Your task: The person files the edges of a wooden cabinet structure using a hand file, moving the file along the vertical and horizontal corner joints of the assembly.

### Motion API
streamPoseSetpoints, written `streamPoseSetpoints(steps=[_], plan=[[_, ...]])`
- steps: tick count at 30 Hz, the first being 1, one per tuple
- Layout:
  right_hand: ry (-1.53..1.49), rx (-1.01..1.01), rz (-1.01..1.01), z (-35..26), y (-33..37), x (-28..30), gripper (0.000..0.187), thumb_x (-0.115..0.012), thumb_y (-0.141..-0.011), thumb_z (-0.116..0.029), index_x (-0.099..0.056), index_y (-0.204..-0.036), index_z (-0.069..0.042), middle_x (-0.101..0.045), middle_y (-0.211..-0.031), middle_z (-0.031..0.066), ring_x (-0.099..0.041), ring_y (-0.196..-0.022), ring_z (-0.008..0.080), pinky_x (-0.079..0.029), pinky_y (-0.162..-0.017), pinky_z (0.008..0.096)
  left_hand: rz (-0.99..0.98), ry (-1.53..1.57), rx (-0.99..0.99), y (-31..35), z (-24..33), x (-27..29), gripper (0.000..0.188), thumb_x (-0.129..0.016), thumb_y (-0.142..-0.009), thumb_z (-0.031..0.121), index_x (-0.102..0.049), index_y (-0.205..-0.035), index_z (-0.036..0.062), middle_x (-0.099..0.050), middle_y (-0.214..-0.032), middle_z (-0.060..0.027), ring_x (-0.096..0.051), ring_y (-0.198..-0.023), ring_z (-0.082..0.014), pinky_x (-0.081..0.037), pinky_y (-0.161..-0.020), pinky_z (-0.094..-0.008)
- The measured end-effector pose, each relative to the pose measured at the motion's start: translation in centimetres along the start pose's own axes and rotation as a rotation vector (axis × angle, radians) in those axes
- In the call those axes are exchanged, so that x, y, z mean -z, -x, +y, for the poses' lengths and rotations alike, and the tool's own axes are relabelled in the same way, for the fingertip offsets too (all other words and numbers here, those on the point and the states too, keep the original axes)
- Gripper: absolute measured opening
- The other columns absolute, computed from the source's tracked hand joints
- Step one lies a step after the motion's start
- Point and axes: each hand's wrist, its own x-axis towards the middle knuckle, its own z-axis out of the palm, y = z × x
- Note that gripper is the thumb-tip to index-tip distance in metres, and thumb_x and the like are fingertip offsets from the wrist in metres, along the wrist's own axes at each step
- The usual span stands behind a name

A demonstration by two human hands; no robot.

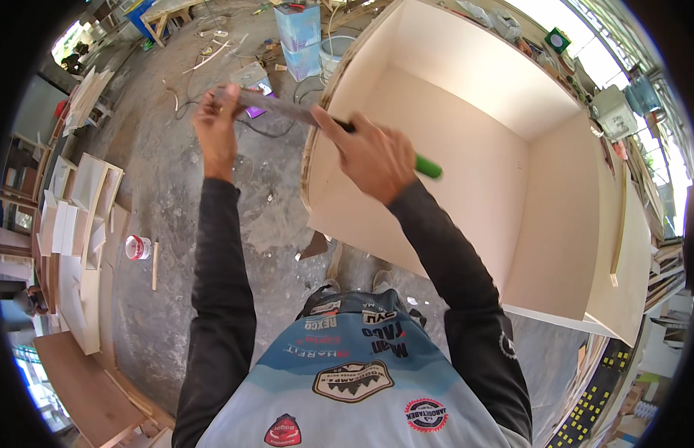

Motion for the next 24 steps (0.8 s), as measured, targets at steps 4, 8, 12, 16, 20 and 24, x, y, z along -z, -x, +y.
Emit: streamPoseSetpoints(steps=[4,8,12,16,20,24], plan=[[-0.083,-0.005,-0.010,0.7,9.8,-0.6,0.068,-0.067,-0.082,-0.006,-0.056,-0.145,-0.029,-0.059,-0.081,0.0060,-0.064,-0.060,0.0267,-0.051,-0.053,0.0409,-0.066,-0.169,0.010,8.3,-2.9,-0.2,0.017,-0.072,-0.096,0.013,-0.064,-0.107,0.0028,-0.073,-0.091,-0.0037,-0.062,-0.081,-0.0059,-0.051,-0.076,-0.0232],[-0.049,-0.018,0.005,1.6,10.3,-1.7,0.070,-0.068,-0.080,-0.007,-0.056,-0.145,-0.030,-0.059,-0.081,0.0040,-0.063,-0.058,0.0250,-0.050,-0.051,0.0400,-0.098,-0.220,0.016,9.1,-4.2,-0.5,0.012,-0.065,-0.100,0.014,-0.062,-0.106,0.0032,-0.074,-0.100,-0.0088,-0.067,-0.086,-0.0122,-0.052,-0.079,-0.0272],[-0.009,0.010,0.073,-0.7,-0.7,-0.7,0.064,-0.067,-0.083,-0.009,-0.058,-0.142,-0.033,-0.061,-0.079,0.0079,-0.063,-0.059,0.0298,-0.050,-0.053,0.0442,-0.005,-0.052,-0.042,-2.2,-3.1,3.0,0.020,-0.066,-0.100,0.017,-0.064,-0.112,0.0017,-0.073,-0.095,-0.0101,-0.070,-0.083,-0.0148,-0.054,-0.075,-0.0261],[-0.098,0.000,0.088,1.6,-2.3,0.8,0.056,-0.064,-0.089,-0.010,-0.059,-0.140,-0.032,-0.063,-0.080,0.0116,-0.064,-0.062,0.0338,-0.050,-0.056,0.0479,-0.024,-0.098,-0.006,-4.2,-0.2,-0.6,0.022,-0.067,-0.100,0.019,-0.065,-0.110,0.0000,-0.074,-0.099,-0.0122,-0.071,-0.082,-0.0166,-0.054,-0.074,-0.0268],[-0.090,-0.083,-0.022,1.2,6.4,2.8,0.059,-0.070,-0.088,-0.012,-0.058,-0.143,-0.027,-0.062,-0.076,0.0072,-0.064,-0.060,0.0302,-0.050,-0.053,0.0427,-0.084,-0.162,0.027,3.8,-1.4,-2.3,0.019,-0.076,-0.094,0.015,-0.066,-0.102,0.0001,-0.070,-0.087,-0.0036,-0.066,-0.077,-0.0085,-0.054,-0.072,-0.0252],[-0.072,-0.125,-0.067,1.4,8.3,2.4,0.058,-0.070,-0.088,-0.013,-0.059,-0.142,-0.028,-0.061,-0.075,0.0069,-0.065,-0.061,0.0288,-0.051,-0.054,0.0417,-0.089,0.011,0.187,6.8,-2.5,-4.2,0.015,-0.073,-0.096,0.012,-0.065,-0.102,0.0010,-0.070,-0.089,-0.0044,-0.067,-0.079,-0.0096,-0.054,-0.074,-0.0254]])
